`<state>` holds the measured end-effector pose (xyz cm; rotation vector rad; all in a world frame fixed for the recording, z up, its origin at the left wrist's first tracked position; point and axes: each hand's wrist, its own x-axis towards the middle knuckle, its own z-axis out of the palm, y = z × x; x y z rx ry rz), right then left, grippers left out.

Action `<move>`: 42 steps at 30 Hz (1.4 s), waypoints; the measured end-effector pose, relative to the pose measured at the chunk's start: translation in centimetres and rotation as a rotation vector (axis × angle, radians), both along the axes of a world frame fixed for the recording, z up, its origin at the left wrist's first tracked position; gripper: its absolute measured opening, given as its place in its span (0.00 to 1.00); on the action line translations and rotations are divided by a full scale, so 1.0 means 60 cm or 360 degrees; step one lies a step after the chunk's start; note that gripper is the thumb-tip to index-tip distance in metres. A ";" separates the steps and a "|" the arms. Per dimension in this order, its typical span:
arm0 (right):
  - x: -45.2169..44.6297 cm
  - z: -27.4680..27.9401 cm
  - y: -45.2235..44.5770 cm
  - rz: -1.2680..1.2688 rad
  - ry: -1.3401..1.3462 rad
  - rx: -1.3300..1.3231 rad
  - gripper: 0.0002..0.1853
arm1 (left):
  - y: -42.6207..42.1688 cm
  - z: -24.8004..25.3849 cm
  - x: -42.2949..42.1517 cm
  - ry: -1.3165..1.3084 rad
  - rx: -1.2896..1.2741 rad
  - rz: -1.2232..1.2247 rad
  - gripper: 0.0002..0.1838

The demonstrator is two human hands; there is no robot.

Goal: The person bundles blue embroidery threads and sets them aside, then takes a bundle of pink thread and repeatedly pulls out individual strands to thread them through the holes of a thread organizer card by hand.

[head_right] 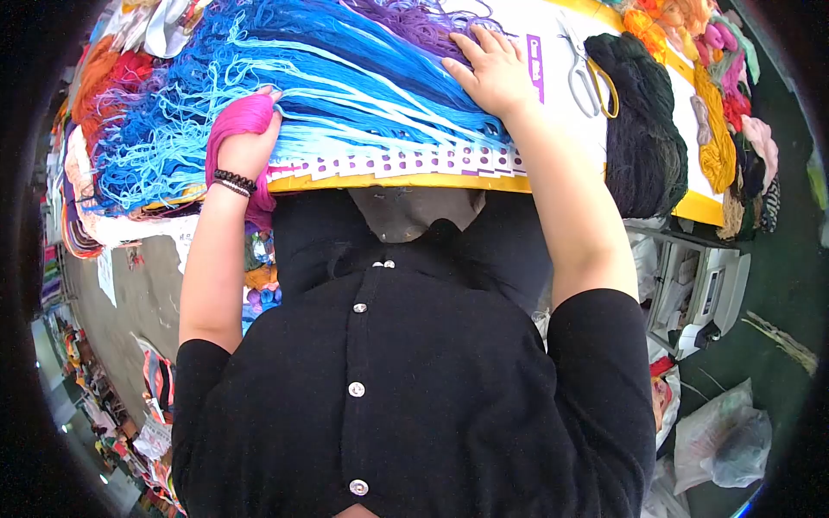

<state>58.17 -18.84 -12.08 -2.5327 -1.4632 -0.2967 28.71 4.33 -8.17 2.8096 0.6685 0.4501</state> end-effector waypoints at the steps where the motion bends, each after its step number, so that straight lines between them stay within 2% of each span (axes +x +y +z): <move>1: -0.003 -0.001 -0.003 -0.0004 -0.0004 0.0005 0.29 | 0.000 0.001 0.000 -0.0002 0.0001 0.0001 0.15; 7: -0.021 0.003 -0.022 -0.0003 -0.0001 -0.0005 0.29 | -0.001 0.004 -0.015 -0.0122 0.0103 -0.0155 0.15; 9: -0.022 0.003 -0.025 0.0009 0.0004 0.0010 0.30 | -0.006 0.019 -0.024 -0.0208 -0.0061 -0.0109 0.15; 10: -0.023 0.002 -0.024 0.0004 -0.0003 0.0057 0.29 | -0.004 0.024 -0.034 -0.0444 -0.0228 -0.0048 0.15; 11: -0.023 0.002 -0.021 0.0002 -0.0009 0.0108 0.28 | -0.017 0.027 -0.047 -0.0708 -0.1077 0.0460 0.15; 13: -0.035 0.026 -0.018 0.0002 -0.0028 0.0157 0.26 | -0.029 0.062 -0.081 -0.1061 -0.1510 0.0568 0.19; 14: -0.042 0.042 -0.018 -0.0003 -0.0049 0.0190 0.25 | -0.032 0.077 -0.109 -0.1088 -0.1567 0.0503 0.22; 15: -0.051 0.062 -0.012 0.0102 -0.0130 0.0504 0.23 | -0.035 0.085 -0.136 -0.1139 -0.1635 0.0443 0.24; 17: -0.107 0.171 -0.009 0.0017 0.0657 0.0559 0.23 | -0.032 0.087 -0.200 -0.1285 -0.1995 0.0397 0.25; 18: -0.118 0.199 -0.007 0.0331 0.0384 0.0880 0.21 | -0.037 0.095 -0.225 -0.1311 -0.2141 0.0382 0.25; 19: -0.132 0.233 -0.009 0.0447 0.0575 0.0877 0.19 | -0.043 0.103 -0.240 -0.1369 -0.2313 0.0405 0.25; 21: -0.169 0.291 -0.018 0.0614 0.0885 0.0797 0.15 | -0.039 0.095 -0.278 -0.1443 -0.2735 -0.0009 0.27; 23: -0.220 0.292 -0.014 0.0512 0.1103 0.0574 0.14 | -0.054 0.104 -0.288 -0.1504 -0.3036 -0.0277 0.29; 24: -0.238 0.283 -0.010 0.0588 0.1181 0.0430 0.13 | -0.064 0.110 -0.284 -0.1531 -0.3182 -0.0321 0.29; 25: -0.261 0.258 0.002 0.0746 0.1351 0.0504 0.16 | -0.076 0.115 -0.276 -0.1558 -0.3325 -0.0366 0.30; 26: -0.285 0.248 0.008 0.0724 0.1368 0.0233 0.14 | -0.093 0.119 -0.265 -0.1543 -0.3396 -0.0284 0.30; 27: -0.317 0.243 0.014 0.0738 0.1683 0.0364 0.11 | -0.104 0.112 -0.255 -0.1397 -0.3304 -0.0152 0.29; 29: -0.355 0.233 0.033 0.0720 0.2034 0.0223 0.11 | -0.149 0.120 -0.224 -0.1224 -0.2983 0.0022 0.26; 31: -0.393 0.195 0.056 0.0953 0.1992 0.0679 0.10 | -0.164 0.114 -0.210 -0.1155 -0.2821 -0.0078 0.25; 32: -0.400 0.190 0.058 0.0985 0.2040 0.0653 0.10 | -0.172 0.114 -0.201 -0.1208 -0.2849 -0.0105 0.25; 33: -0.408 0.190 0.060 0.0986 0.2032 0.0646 0.10 | -0.187 0.122 -0.186 -0.1283 -0.2766 0.0053 0.25; 34: -0.416 0.190 0.061 0.0889 0.2410 0.0588 0.09 | -0.198 0.128 -0.175 -0.1352 -0.2679 0.0207 0.26; 35: -0.419 0.189 0.061 0.0777 0.2785 0.0523 0.09 | -0.198 0.125 -0.174 -0.1291 -0.2634 0.0146 0.27; 37: -0.416 0.195 0.063 0.0740 0.2823 0.0469 0.07 | -0.202 0.123 -0.170 -0.1217 -0.2563 0.0094 0.26; 39: -0.415 0.192 0.064 0.0566 0.3100 0.0408 0.10 | -0.208 0.121 -0.167 -0.1054 -0.2407 0.0012 0.26; 42: -0.414 0.191 0.065 0.0416 0.3033 0.0301 0.09 | -0.220 0.116 -0.163 -0.0996 -0.2181 0.0064 0.27</move>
